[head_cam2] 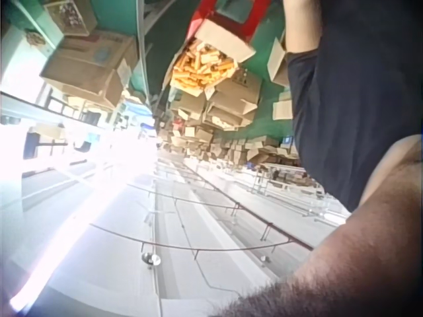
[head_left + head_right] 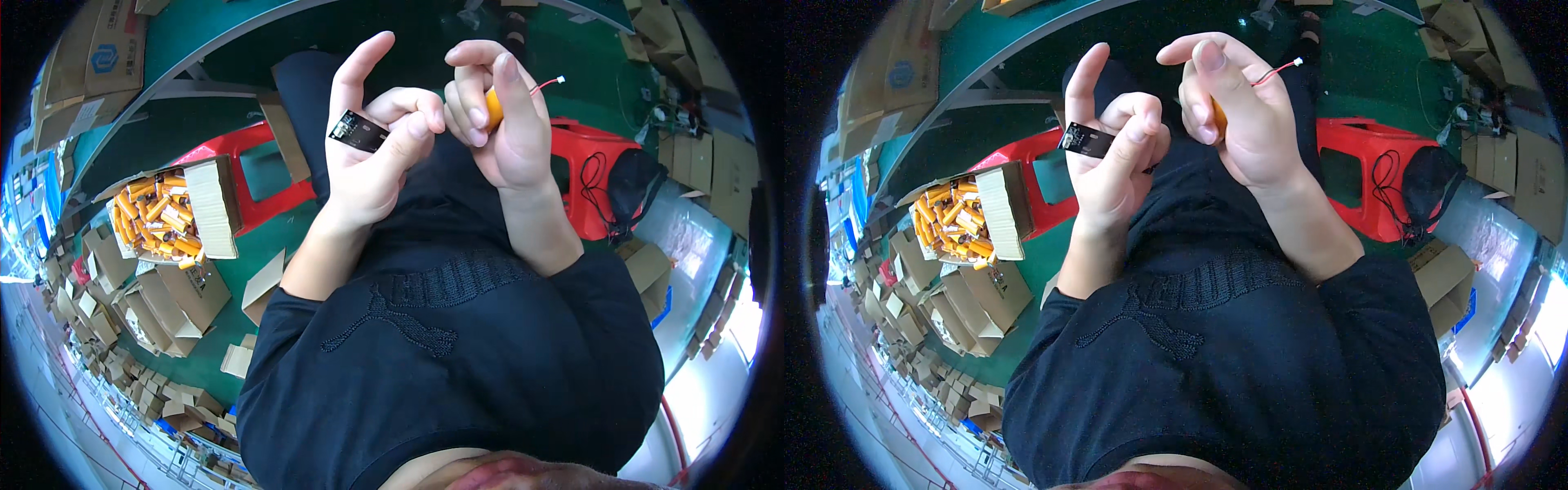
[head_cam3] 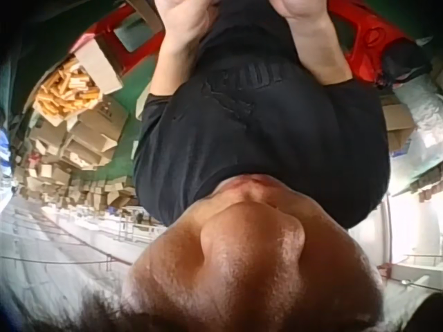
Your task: The person assembles electronic components by hand, connecting wires to plastic housings.
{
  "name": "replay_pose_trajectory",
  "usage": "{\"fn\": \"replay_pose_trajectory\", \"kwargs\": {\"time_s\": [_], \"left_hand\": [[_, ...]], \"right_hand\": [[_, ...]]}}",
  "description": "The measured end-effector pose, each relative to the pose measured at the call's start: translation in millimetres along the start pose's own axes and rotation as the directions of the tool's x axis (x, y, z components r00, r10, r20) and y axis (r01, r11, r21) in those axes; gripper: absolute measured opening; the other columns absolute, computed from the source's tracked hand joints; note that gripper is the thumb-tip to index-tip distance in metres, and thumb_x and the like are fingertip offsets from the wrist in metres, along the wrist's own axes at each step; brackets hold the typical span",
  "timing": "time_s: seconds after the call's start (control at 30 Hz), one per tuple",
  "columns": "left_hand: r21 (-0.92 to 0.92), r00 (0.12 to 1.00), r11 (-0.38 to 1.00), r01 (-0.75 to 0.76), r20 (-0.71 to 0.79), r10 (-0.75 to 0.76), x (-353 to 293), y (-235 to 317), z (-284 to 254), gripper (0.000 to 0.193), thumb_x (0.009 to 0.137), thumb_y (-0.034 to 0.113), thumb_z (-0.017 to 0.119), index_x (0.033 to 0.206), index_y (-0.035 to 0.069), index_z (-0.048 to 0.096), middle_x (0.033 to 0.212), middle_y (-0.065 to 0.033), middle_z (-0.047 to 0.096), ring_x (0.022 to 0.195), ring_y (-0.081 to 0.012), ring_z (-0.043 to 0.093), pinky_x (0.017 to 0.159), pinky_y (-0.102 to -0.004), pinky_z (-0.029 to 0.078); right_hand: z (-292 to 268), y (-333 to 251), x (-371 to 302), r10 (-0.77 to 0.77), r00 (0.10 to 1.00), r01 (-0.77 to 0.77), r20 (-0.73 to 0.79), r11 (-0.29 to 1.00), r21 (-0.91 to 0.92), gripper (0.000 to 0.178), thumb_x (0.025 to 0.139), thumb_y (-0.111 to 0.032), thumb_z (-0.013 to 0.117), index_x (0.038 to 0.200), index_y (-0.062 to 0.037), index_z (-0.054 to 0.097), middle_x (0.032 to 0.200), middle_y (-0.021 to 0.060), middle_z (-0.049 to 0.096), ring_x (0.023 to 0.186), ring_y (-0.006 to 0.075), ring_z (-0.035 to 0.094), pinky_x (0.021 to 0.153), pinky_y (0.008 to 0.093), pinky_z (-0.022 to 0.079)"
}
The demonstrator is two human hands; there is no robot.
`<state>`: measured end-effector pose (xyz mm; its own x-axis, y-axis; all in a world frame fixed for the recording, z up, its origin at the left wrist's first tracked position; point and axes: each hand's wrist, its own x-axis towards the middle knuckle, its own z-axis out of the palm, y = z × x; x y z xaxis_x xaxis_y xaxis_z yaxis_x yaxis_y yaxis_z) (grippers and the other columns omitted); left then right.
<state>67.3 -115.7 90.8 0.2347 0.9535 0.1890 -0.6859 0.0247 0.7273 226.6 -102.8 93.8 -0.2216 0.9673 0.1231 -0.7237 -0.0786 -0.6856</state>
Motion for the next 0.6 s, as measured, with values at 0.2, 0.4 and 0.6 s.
{"fn": "replay_pose_trajectory", "kwargs": {"time_s": [0.2, 0.4, 0.6], "left_hand": [[-0.356, 0.984, 0.920, 0.162, 0.128, -0.124, -1, 3, -12, 0.047, 0.102, 0.009, 0.061, 0.147, 0.006, 0.048, 0.103, -0.0135, 0.069, 0.064, -0.0078, 0.050, 0.055, -0.0202, 0.036], [-0.578, 0.978, 0.790, 0.203, 0.083, -0.191, -7, -4, -8, 0.027, 0.106, 0.015, 0.057, 0.130, 0.005, 0.059, 0.101, -0.0103, 0.065, 0.061, -0.0075, 0.044, 0.053, -0.0201, 0.032], [-0.540, 0.975, 0.816, 0.208, 0.050, -0.216, -8, -5, -6, 0.021, 0.107, 0.015, 0.055, 0.123, 0.003, 0.060, 0.099, -0.0085, 0.061, 0.061, -0.0069, 0.044, 0.053, -0.0198, 0.031]], "right_hand": [[3, 4, -4, 0.046, 0.997, -0.043, -0.064, 0.998, 0.041, 0.042, 0.110, -0.039, 0.050, 0.120, -0.0020, 0.067, 0.078, 0.0036, 0.062, 0.051, 0.0032, 0.044, 0.045, 0.0175, 0.030], [-4, -5, -5, 0.117, 0.992, -0.121, 0.046, 0.987, 0.105, 0.030, 0.107, -0.028, 0.061, 0.118, -0.0010, 0.068, 0.082, 0.0051, 0.066, 0.056, 0.0050, 0.051, 0.048, 0.0162, 0.037], [32, -3, -10, -0.213, 0.974, 0.172, -0.070, 0.909, -0.381, 0.019, 0.096, -0.012, 0.075, 0.111, -0.0011, 0.072, 0.088, 0.0066, 0.069, 0.064, 0.0085, 0.059, 0.055, 0.0175, 0.045]]}}
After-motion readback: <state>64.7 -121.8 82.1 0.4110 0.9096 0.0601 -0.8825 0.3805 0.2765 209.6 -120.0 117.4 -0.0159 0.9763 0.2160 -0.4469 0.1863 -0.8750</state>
